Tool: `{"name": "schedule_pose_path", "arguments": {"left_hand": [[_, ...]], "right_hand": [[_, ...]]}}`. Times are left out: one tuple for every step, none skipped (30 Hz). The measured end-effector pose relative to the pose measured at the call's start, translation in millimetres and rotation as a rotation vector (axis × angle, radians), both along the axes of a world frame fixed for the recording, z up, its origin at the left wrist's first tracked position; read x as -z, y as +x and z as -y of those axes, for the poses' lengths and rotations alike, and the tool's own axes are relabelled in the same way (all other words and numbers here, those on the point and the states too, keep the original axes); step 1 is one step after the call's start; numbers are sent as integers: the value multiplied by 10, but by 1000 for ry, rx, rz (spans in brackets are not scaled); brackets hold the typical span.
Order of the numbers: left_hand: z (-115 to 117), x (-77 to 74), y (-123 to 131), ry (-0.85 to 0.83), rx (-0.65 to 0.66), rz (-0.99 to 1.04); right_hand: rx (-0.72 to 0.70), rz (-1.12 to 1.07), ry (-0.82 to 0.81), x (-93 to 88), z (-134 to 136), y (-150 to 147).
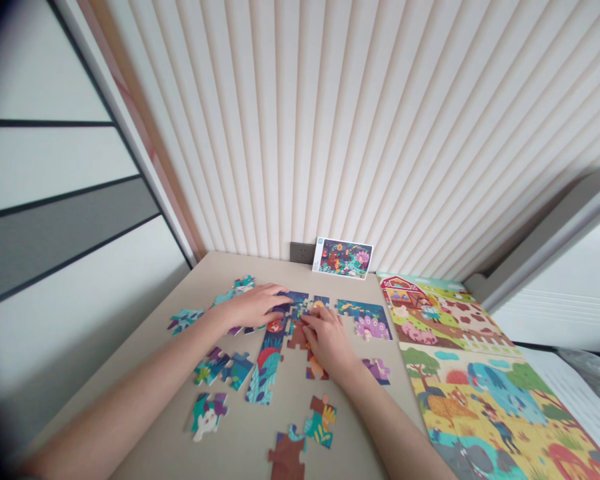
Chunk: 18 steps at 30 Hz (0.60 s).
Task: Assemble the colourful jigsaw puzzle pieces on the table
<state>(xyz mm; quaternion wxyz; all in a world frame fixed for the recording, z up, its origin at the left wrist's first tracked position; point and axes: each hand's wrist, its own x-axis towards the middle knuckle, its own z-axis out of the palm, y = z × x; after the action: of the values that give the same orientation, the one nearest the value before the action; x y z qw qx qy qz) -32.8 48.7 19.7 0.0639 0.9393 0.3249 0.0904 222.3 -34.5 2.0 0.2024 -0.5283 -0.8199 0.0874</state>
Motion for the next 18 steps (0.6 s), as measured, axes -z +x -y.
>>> {"name": "schedule_pose_path", "arguments": {"left_hand": [[-7, 4, -8, -8, 3, 0], [-13, 7, -15, -17, 4, -4], [-18, 8, -21, -25, 4, -8], [-21, 8, -25, -32, 1, -11], [-22, 6, -28, -39, -2, -12], [-21, 2, -29, -44, -5, -12], [-19, -3, -27, -49, -7, -11], [-17, -8, -25, -54, -8, -9], [-13, -13, -22, -58, -10, -7], [-10, -17, -20, -62, -13, -5], [-7, -21, -17, -66, -15, -3], [-5, -23, -16, -69, -16, -2], [-2, -24, -14, -72, -18, 0], [-1, -24, -14, -74, -20, 2], [0, -24, -13, -75, -22, 5], [2, -22, -13, -75, -23, 6], [2, -20, -12, -74, -24, 7], [3, -17, -12, -72, -24, 7]], "right_hand": [[2, -15, -10, 17, -24, 8], [3, -28, -17, 32, -42, 15], [2, -38, -22, 46, -55, 21], [3, -46, -23, 57, -64, 26], [3, -52, -22, 66, -69, 30], [3, -60, -21, 72, -72, 34], [3, -66, -21, 77, -74, 37], [2, -73, -22, 80, -76, 40], [2, -79, -22, 82, -77, 43], [0, -84, -24, 83, -77, 45], [-3, -87, -24, 84, -76, 47], [-3, -89, -22, 85, -74, 48], [-4, -89, -20, 87, -70, 50], [-4, -88, -17, 89, -65, 52], [-5, -86, -15, 92, -57, 55], [-6, -85, -12, 95, -49, 58], [-9, -85, -11, 99, -39, 63], [-15, -86, -12, 102, -28, 68]]}}
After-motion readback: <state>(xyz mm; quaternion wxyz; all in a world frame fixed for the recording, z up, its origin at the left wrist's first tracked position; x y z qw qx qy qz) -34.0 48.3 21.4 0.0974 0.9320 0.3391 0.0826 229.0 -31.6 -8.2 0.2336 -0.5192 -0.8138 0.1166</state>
